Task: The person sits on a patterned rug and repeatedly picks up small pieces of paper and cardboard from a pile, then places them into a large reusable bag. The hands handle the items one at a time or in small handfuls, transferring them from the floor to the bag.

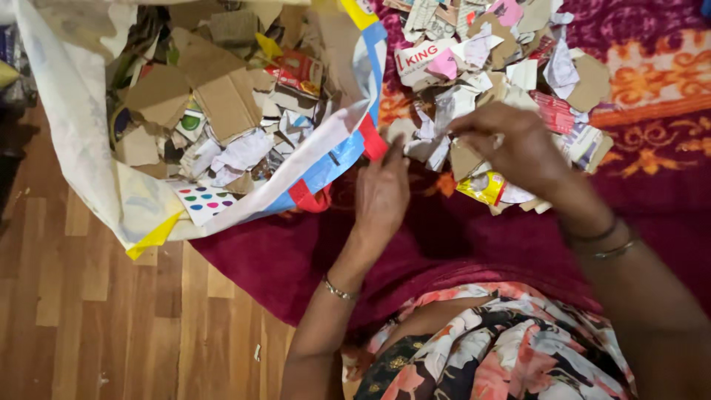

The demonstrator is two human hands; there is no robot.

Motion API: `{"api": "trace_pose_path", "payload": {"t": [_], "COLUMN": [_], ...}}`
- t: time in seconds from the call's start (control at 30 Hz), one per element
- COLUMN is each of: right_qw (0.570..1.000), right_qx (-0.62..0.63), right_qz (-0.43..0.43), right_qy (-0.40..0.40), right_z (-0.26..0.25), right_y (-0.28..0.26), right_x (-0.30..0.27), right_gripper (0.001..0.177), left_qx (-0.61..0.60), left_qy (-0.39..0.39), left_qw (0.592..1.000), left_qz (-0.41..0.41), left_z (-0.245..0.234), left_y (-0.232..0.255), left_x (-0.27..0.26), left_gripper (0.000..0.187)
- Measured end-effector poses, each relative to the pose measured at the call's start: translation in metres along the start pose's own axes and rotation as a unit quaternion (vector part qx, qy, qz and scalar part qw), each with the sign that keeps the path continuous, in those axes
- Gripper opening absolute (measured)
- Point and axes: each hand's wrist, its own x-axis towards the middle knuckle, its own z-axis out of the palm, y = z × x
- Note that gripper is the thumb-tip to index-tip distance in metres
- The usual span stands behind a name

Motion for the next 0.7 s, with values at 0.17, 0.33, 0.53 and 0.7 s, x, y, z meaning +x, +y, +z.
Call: {"api": "trace_pose_path", "payload": {"t": [0.17,0.33,0.53,0.7], "right_qw": [0.973,0.949,0.957,0.967], "right_qx": [-0.157,-0.262,-0.244,-0.212], "right_qz": [-0.153,-0.165,-0.150,-0.135], "right_qy": [-0.073,-0.067,-0.052,-0.040], "right_z": [0.031,0.040,0.043,0.047], "right_y": [-0.005,-0.007,-0.004,-0.002], "right_x": [-0.006,-0.003,0.000,0.000], "right_gripper": [0.049,0.041,0.029,0.022], "left_qx": [0.012,0.021,0.009,0.017], "left_qy": [-0.121,-0.126,0.001,0.135], "left_qw": [0.989,0.986,0.998,0.990], "left_qz": [-0.088,-0.106,-0.057,0.037], "left_z": [0.022,0.029,0.033,0.034], "left_y": [-0.025,-0.037,-0.042,-0.048], "left_x": [0.009,0.010,0.008,0.008], "left_gripper": [0.060,0.051,0.026,0.016]}}
